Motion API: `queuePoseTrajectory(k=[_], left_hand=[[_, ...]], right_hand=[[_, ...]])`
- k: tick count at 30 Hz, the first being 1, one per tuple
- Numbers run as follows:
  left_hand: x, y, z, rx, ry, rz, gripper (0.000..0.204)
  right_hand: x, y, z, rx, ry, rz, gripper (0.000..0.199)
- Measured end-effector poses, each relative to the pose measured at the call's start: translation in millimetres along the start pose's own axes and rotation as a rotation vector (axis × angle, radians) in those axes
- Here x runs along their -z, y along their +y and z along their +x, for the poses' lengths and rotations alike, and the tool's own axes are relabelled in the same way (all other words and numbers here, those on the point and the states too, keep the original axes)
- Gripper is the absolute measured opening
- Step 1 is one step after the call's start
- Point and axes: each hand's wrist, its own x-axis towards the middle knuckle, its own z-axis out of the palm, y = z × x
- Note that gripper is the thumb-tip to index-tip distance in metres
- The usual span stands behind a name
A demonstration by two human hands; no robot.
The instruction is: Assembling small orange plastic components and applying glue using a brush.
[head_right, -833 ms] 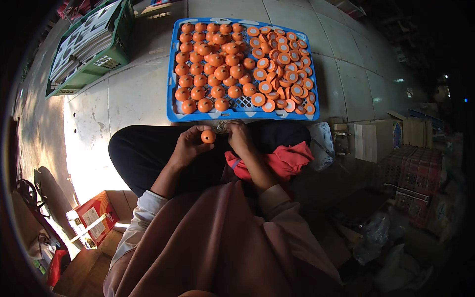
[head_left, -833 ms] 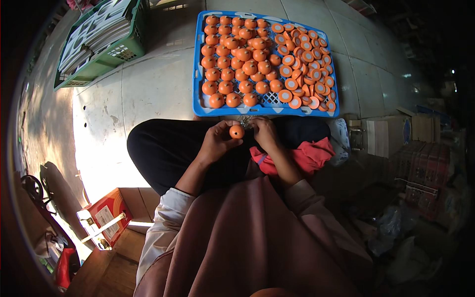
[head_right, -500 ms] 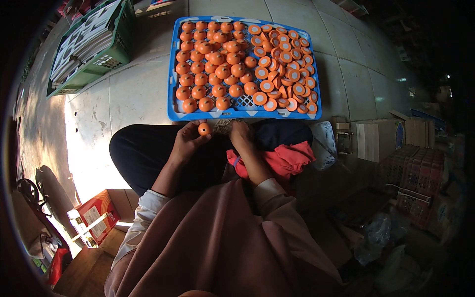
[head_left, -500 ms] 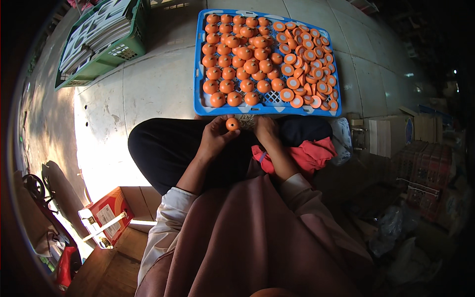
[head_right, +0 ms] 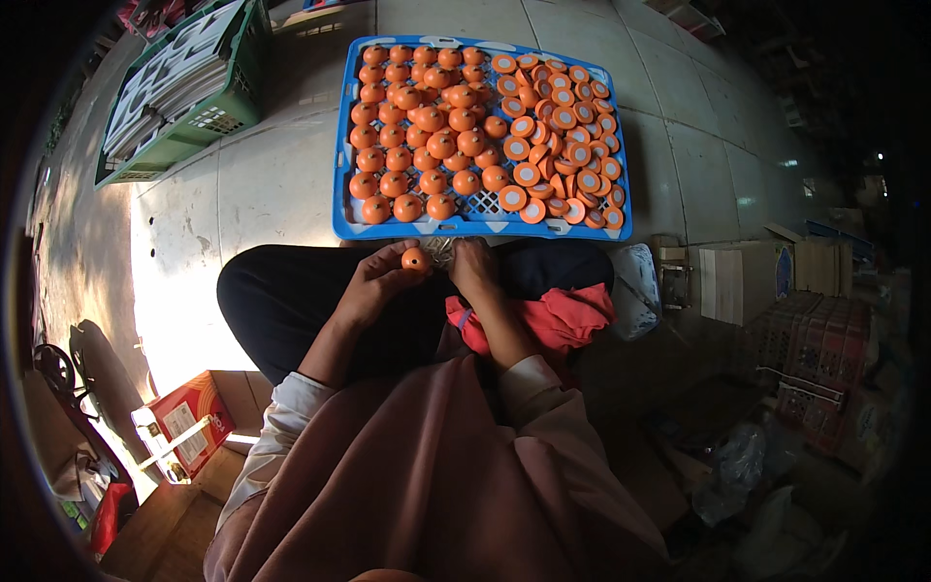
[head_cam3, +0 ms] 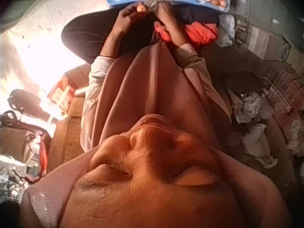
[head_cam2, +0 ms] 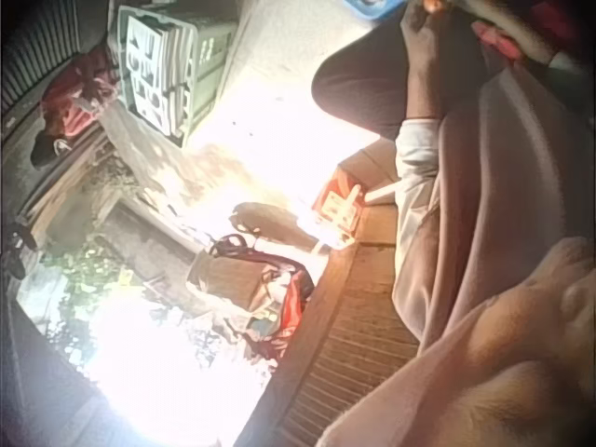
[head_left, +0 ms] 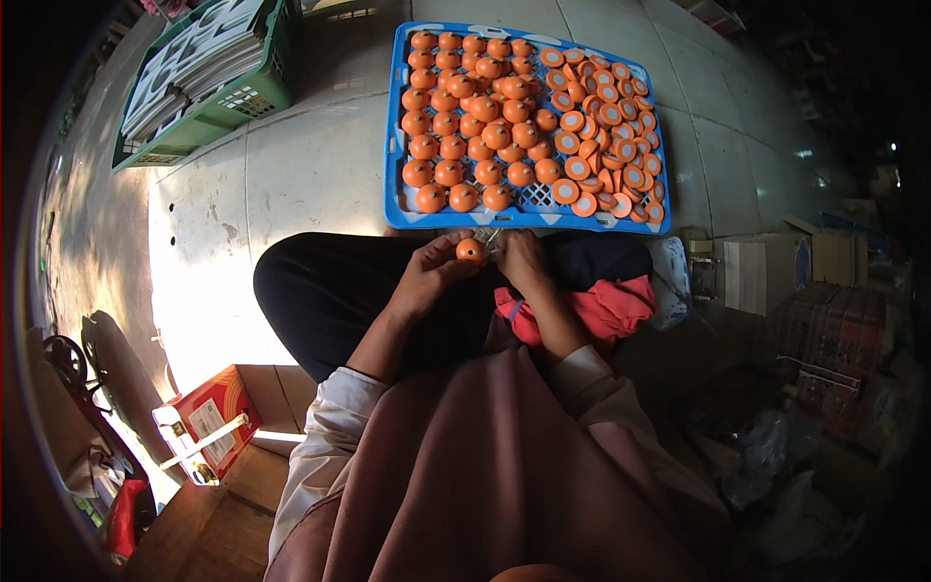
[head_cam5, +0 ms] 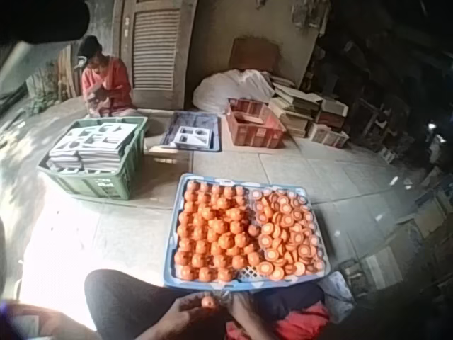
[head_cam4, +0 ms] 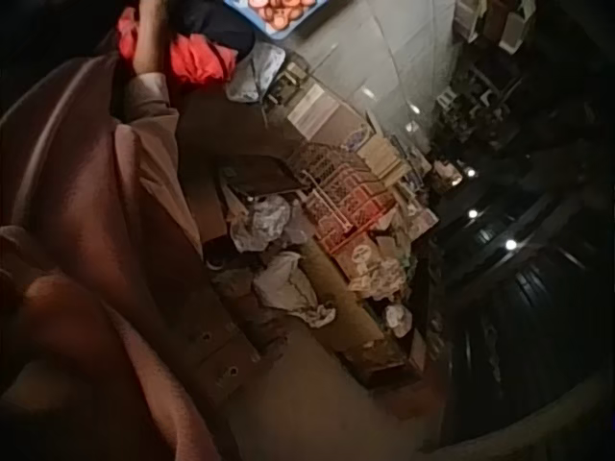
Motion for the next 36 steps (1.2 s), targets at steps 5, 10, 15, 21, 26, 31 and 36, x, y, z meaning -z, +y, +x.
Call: queuePoseTrajectory(k=[5,10,15,21,26,31,36], left_hand=[[-4,3,-2,0.089,-0.055,-0.141,0.033],[-11,0,-2,0.12,-0.053,-0.142,0.032],[-8,-2,-5,0.071,-0.055,-0.119,0.032],[-7,-5,-2,0.036,-0.032,-0.112,0.031],[-8,-8,-1,0.015,-0.023,-0.057,0.031],[-7,-9,-3,0.05,-0.025,-0.124,0.029],[-8,-5,-4,0.015,-0.047,-0.135,0.029]], right_hand=[[48,-17,-36,0.045,0.14,0.463,0.015],[66,-40,-49,-0.05,0.186,1.055,0.01],[66,-51,-42,0.067,0.254,0.823,0.008],[69,-53,-39,0.327,0.384,0.5,0.015],[67,-58,-37,0.37,0.396,0.423,0.011],[65,-62,-36,0.374,0.4,0.482,0.012],[71,-59,-39,0.364,0.335,0.501,0.021]])
